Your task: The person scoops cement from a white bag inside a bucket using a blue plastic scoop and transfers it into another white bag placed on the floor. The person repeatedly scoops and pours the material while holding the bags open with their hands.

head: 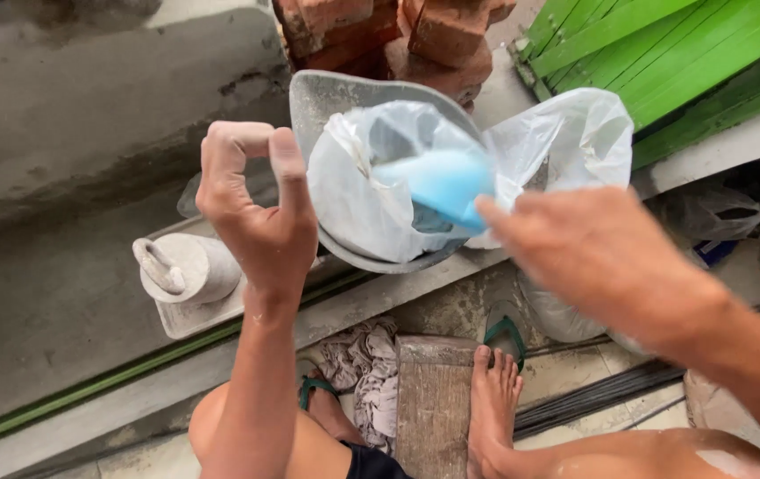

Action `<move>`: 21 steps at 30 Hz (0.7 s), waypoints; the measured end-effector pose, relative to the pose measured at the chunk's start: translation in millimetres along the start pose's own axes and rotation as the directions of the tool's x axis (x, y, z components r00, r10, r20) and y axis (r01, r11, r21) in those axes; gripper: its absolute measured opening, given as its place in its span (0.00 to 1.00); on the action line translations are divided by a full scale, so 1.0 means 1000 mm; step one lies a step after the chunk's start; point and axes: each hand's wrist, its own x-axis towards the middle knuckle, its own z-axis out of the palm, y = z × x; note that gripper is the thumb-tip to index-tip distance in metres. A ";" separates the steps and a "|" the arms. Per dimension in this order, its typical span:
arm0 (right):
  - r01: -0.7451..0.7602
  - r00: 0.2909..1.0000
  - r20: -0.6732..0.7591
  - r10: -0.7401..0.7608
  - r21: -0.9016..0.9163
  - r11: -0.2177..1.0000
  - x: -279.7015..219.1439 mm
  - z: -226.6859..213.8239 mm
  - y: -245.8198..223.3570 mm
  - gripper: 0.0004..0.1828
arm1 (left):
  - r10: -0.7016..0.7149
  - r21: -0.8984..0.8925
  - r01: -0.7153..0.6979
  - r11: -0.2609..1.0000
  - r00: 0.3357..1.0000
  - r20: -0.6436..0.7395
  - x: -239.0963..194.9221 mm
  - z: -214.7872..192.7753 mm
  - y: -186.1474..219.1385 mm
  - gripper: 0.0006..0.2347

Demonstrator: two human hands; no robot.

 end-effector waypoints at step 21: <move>0.136 0.729 -0.614 -0.302 -0.302 0.944 0.003 0.078 -0.066 0.15 | 0.108 0.190 -0.754 0.628 0.327 0.939 -0.001 0.148 -0.122 0.17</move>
